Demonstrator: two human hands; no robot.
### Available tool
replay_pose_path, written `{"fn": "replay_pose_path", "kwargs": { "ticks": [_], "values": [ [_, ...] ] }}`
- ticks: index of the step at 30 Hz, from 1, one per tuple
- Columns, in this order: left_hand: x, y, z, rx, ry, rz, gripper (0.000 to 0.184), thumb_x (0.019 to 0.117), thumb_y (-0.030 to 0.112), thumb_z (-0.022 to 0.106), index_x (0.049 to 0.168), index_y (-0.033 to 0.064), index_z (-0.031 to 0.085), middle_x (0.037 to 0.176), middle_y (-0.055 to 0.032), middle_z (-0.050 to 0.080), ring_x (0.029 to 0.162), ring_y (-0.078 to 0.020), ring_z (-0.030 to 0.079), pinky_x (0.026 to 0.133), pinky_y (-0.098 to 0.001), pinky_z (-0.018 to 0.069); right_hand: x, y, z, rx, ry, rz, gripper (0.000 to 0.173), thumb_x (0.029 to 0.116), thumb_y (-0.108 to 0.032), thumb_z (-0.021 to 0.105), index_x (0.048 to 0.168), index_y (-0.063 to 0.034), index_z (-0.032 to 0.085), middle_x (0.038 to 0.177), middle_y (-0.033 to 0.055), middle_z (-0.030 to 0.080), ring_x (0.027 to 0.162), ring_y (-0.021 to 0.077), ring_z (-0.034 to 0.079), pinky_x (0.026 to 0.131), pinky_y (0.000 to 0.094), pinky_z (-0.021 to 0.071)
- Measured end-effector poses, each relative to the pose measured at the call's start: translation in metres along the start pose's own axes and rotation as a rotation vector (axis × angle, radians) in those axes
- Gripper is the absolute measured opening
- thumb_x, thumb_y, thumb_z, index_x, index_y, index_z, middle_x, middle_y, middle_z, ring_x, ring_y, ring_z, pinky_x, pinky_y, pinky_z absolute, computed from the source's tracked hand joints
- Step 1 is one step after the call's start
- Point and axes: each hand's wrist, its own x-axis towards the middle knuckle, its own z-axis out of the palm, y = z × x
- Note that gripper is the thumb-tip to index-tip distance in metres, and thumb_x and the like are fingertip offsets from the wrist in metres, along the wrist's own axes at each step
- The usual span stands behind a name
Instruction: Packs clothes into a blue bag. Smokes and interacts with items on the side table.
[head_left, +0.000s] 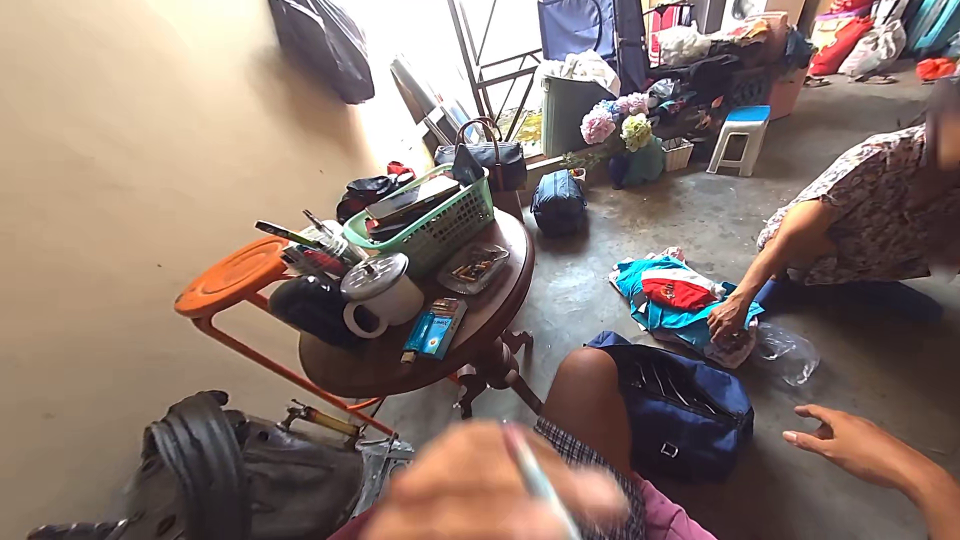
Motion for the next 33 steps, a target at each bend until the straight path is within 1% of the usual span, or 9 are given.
{"fn": "replay_pose_path", "kwargs": {
  "ticks": [3, 6, 11, 14, 18, 22, 27, 30, 33],
  "values": [
    [0.025, -0.058, -0.066, 0.669, 0.209, -0.032, 0.015, 0.0927, 0.028, 0.076, 0.102, 0.0173, 0.074, 0.093, 0.0059, 0.074, 0.078, -0.0048, 0.071, 0.067, -0.0247, 0.0623, 0.0, 0.0, -0.002, -0.004, -0.002, -0.008, 0.072, 0.0942, -0.048, 0.072, 0.148, -0.0055, 0.052, 0.122, 0.0259, 0.068, 0.111, 0.0394, 0.067, 0.102, 0.058, 0.0487],
    [0.04, -0.1, -0.119, 1.089, -0.044, -0.427, 0.018, 0.091, 0.028, 0.071, 0.103, 0.0161, 0.077, 0.085, 0.0023, 0.073, 0.068, -0.0062, 0.066, 0.063, -0.0318, 0.0571, 0.0, 0.0, -0.003, 0.005, 0.003, -0.017, 0.071, 0.0942, -0.048, 0.073, 0.148, -0.0052, 0.053, 0.121, 0.0262, 0.068, 0.109, 0.04, 0.067, 0.101, 0.0593, 0.0487],
    [0.048, -0.142, -0.144, 1.207, -0.315, -0.788, 0.01, 0.0952, 0.022, 0.071, 0.102, 0.0192, 0.077, 0.082, -0.0005, 0.072, 0.074, -0.0187, 0.069, 0.071, -0.0524, 0.056, 0.004, 0.002, -0.001, 0.016, 0.013, -0.031, 0.071, 0.0932, -0.048, 0.074, 0.147, -0.0057, 0.054, 0.119, 0.0256, 0.069, 0.107, 0.0399, 0.068, 0.099, 0.059, 0.05],
    [0.05, -0.154, -0.143, 1.253, -0.37, -0.89, 0.012, 0.0953, 0.025, 0.071, 0.105, 0.018, 0.074, 0.081, -0.003, 0.071, 0.075, -0.0233, 0.068, 0.071, -0.0552, 0.0543, 0.002, 0.004, 0.0, 0.025, 0.017, -0.032, 0.07, 0.0935, -0.046, 0.074, 0.147, -0.0056, 0.054, 0.119, 0.026, 0.068, 0.107, 0.0396, 0.068, 0.098, 0.0597, 0.0503],
    [0.051, -0.158, -0.142, 1.237, -0.385, -0.912, 0.018, 0.0939, 0.026, 0.074, 0.107, 0.0137, 0.07, 0.079, -0.0059, 0.069, 0.073, -0.0257, 0.067, 0.069, -0.0565, 0.0549, -0.002, 0.008, -0.002, 0.026, 0.023, -0.034, 0.07, 0.0937, -0.047, 0.073, 0.146, -0.0045, 0.055, 0.119, 0.0273, 0.068, 0.107, 0.0416, 0.068, 0.099, 0.0615, 0.0499],
    [0.063, -0.148, -0.145, 1.235, -0.34, -0.91, 0.037, 0.0932, 0.046, 0.074, 0.109, 0.0128, 0.07, 0.08, -0.0099, 0.069, 0.073, -0.0308, 0.067, 0.069, -0.0616, 0.0542, -0.003, 0.007, -0.005, 0.011, 0.015, -0.029, 0.07, 0.0939, -0.048, 0.073, 0.146, -0.0045, 0.054, 0.119, 0.0276, 0.068, 0.108, 0.0418, 0.067, 0.099, 0.0611, 0.0494],
    [0.144, -0.136, -0.174, 1.316, -0.29, -0.809, 0.053, 0.0999, 0.049, 0.062, 0.127, 0.0035, 0.065, 0.107, -0.0286, 0.069, 0.103, -0.0505, 0.065, 0.089, -0.0738, 0.0455, -0.011, -0.005, -0.008, -0.029, -0.001, -0.047, 0.072, 0.0957, -0.053, 0.068, 0.147, -0.0044, 0.053, 0.131, 0.0285, 0.063, 0.121, 0.0453, 0.061, 0.105, 0.0652, 0.0437],
    [0.188, -0.143, -0.172, 1.314, -0.345, -0.954, 0.063, 0.1028, 0.038, 0.062, 0.145, -0.0053, 0.048, 0.138, -0.039, 0.052, 0.132, -0.0595, 0.046, 0.106, -0.0772, 0.0316, -0.014, -0.009, -0.009, -0.046, -0.009, -0.04, 0.072, 0.0962, -0.055, 0.066, 0.147, -0.0048, 0.053, 0.132, 0.0268, 0.063, 0.123, 0.0438, 0.06, 0.107, 0.0644, 0.0424],
    [0.202, -0.15, -0.161, 1.349, -0.444, -1.115, 0.057, 0.1056, 0.034, 0.058, 0.142, -0.0079, 0.05, 0.133, -0.0441, 0.051, 0.129, -0.0617, 0.047, 0.103, -0.0764, 0.0332, -0.019, -0.006, -0.016, -0.032, 0.004, -0.039, 0.072, 0.0968, -0.055, 0.065, 0.147, -0.005, 0.052, 0.133, 0.0262, 0.062, 0.124, 0.042, 0.06, 0.107, 0.0626, 0.0422]
  ]
}}
